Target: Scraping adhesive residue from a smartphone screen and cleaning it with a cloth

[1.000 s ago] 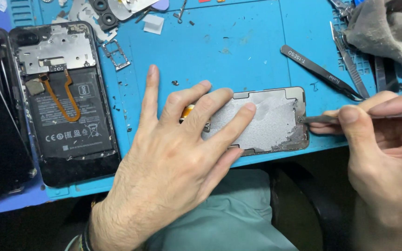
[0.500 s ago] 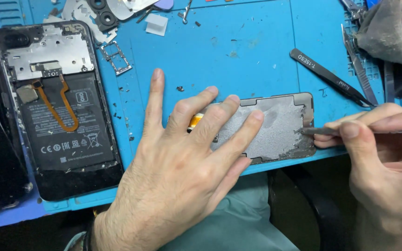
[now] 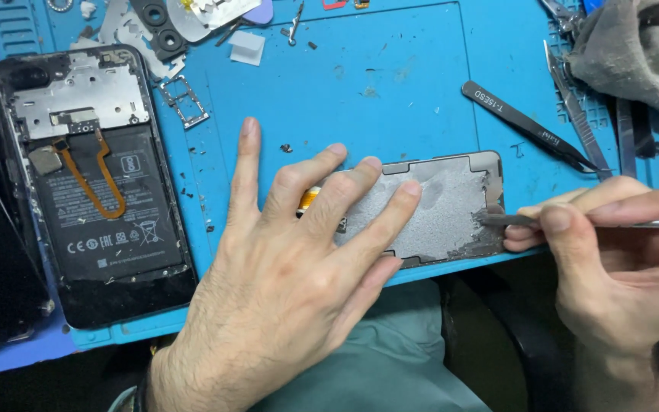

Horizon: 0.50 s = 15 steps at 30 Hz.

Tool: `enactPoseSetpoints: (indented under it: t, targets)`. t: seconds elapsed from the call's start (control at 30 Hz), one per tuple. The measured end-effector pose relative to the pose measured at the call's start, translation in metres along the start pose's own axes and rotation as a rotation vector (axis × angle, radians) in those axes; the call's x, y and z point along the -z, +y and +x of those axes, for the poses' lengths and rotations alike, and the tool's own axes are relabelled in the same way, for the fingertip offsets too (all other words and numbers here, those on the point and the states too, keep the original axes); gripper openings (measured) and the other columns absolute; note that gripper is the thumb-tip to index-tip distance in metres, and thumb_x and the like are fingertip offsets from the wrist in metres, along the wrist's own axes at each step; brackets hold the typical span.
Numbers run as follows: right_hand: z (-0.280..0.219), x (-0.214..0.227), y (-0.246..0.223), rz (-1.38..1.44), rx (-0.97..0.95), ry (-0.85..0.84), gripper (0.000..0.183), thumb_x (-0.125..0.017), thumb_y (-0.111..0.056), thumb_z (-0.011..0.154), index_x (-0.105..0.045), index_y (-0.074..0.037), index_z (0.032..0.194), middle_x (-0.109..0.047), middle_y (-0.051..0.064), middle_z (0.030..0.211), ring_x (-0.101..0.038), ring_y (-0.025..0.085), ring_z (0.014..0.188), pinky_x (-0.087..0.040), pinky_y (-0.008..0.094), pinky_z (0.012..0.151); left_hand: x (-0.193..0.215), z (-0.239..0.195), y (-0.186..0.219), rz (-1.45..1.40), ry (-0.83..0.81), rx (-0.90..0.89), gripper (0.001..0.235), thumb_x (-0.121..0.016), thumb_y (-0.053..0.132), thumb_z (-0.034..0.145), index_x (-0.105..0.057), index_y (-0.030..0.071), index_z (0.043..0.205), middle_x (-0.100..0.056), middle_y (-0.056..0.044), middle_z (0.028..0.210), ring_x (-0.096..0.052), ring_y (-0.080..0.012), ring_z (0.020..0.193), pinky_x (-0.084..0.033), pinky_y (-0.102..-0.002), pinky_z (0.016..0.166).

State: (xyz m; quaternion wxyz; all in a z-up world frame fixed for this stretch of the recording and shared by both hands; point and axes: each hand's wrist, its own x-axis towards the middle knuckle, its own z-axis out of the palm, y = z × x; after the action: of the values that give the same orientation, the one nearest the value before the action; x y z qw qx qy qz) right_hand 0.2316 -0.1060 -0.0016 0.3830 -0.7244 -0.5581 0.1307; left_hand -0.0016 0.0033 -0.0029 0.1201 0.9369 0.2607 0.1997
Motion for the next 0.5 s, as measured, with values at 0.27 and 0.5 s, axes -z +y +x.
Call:
enactPoseSetpoints:
  t: [0.27,0.5]
  targets:
    - [-0.005,0.0,0.012,0.079,0.008,0.057,0.022,-0.056,0.02,0.117,-0.052,0.019,0.096,-0.06,0.032,0.095,-0.069,0.035,0.077,-0.065,0.039,0.078,0.0,0.002,0.001,0.024,0.001,-0.009,0.05,-0.073,0.04,0.099,-0.062,0.016,0.142,-0.062,-0.014,0.134,-0.053,-0.0369,0.127,-0.029,-0.082,0.114]
    - [-0.01,-0.003,0.01,0.115,-0.068,0.113,0.021,-0.052,0.019,0.12,-0.052,0.019,0.1,-0.06,0.031,0.1,-0.068,0.033,0.072,-0.064,0.036,0.075,0.001,0.001,0.001,0.025,0.005,-0.015,0.05,-0.072,0.04,0.099,-0.063,0.016,0.141,-0.062,-0.014,0.133,-0.054,-0.0369,0.126,-0.029,-0.082,0.114]
